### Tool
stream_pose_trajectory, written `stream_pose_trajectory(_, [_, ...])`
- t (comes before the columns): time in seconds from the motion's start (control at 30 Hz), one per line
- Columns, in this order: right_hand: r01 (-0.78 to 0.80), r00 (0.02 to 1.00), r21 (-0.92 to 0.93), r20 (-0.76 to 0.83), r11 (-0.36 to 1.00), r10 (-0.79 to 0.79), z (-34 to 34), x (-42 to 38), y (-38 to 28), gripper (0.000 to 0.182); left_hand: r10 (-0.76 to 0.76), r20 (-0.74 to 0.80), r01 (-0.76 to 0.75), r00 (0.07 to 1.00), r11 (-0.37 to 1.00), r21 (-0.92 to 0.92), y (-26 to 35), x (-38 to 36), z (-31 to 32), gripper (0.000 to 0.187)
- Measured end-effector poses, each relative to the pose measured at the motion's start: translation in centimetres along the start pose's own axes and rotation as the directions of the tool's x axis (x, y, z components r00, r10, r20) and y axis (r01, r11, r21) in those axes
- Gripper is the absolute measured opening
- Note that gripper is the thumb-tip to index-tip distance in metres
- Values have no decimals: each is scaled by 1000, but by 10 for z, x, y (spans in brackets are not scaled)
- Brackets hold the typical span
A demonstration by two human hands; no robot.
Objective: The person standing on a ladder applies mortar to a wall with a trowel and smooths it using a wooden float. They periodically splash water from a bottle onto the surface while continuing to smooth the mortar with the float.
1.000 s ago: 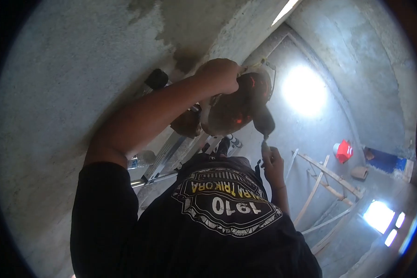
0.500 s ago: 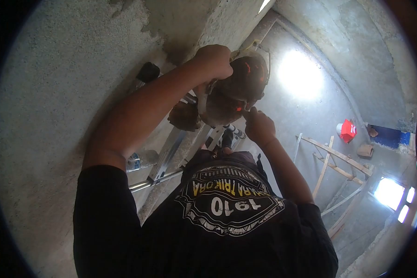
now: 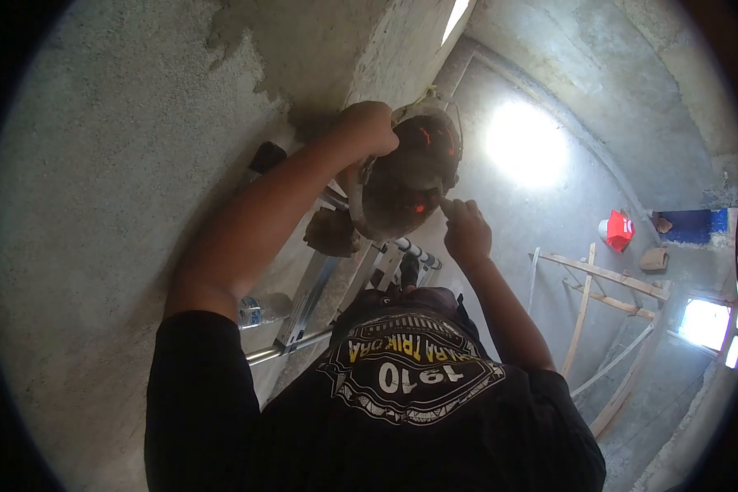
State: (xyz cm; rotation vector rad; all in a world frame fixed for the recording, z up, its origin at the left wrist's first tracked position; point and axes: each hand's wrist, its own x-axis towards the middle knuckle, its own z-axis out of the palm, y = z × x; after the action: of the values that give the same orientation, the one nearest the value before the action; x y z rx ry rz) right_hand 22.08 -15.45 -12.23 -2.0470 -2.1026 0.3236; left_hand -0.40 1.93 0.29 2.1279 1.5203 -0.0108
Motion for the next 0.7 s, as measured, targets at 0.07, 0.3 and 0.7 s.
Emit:
stream_pose_trajectory(0.07, [-39, 996, 38, -73, 999, 42, -10, -10, 5, 42, 8, -10, -8, 1000, 1000, 7, 0, 2, 0, 40])
stream_pose_trajectory(0.3, [30, 943, 121, -332, 992, 12, -46, -44, 42, 41, -46, -47, 48, 998, 998, 28, 2, 5, 3, 33])
stream_pose_trajectory(0.7, [171, 904, 255, -425, 952, -48, -111, 44, 99, 47, -74, -23, 75, 997, 997, 33, -6, 6, 23, 34])
